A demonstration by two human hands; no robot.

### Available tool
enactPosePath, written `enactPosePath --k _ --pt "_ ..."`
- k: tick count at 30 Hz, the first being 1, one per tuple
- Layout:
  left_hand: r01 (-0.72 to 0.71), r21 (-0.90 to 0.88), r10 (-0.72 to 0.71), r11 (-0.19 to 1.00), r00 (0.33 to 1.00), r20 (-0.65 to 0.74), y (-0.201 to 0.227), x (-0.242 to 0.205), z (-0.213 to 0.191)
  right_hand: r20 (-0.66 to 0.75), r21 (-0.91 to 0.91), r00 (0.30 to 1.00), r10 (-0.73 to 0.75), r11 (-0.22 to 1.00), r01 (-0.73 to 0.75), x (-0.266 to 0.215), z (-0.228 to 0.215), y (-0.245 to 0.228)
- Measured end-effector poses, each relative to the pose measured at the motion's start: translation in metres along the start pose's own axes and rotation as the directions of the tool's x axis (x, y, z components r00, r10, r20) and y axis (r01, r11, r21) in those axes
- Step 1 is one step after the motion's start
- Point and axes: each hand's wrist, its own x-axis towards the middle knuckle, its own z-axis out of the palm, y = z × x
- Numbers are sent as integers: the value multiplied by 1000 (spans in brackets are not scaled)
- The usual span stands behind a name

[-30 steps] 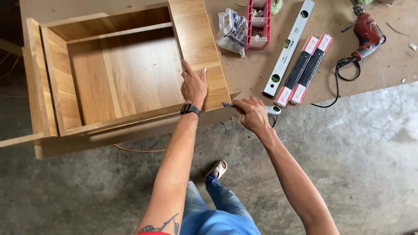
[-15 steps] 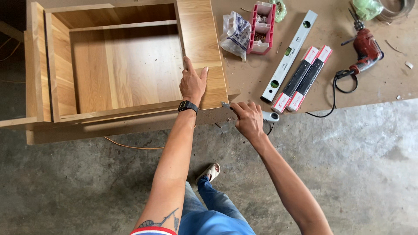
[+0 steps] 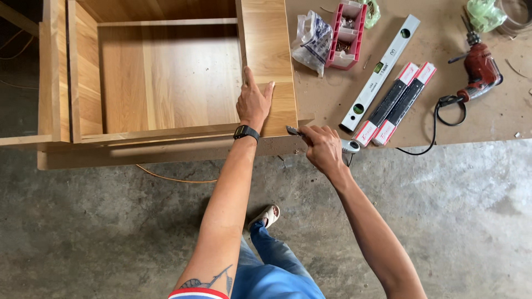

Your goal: The person uses a utility knife to trim the edges of a wooden panel attached to a wooden box.

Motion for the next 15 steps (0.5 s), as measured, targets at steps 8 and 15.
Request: enactPosePath --k 8,15 --pt "-8 -6 8 1000 1000 -4 0 3 3 84 -11 996 35 999 -34 5 -10 1" --pt "1 -7 -1 1000 1000 19 -1 2 2 68 54 998 5 999 -8 2 -7 9"
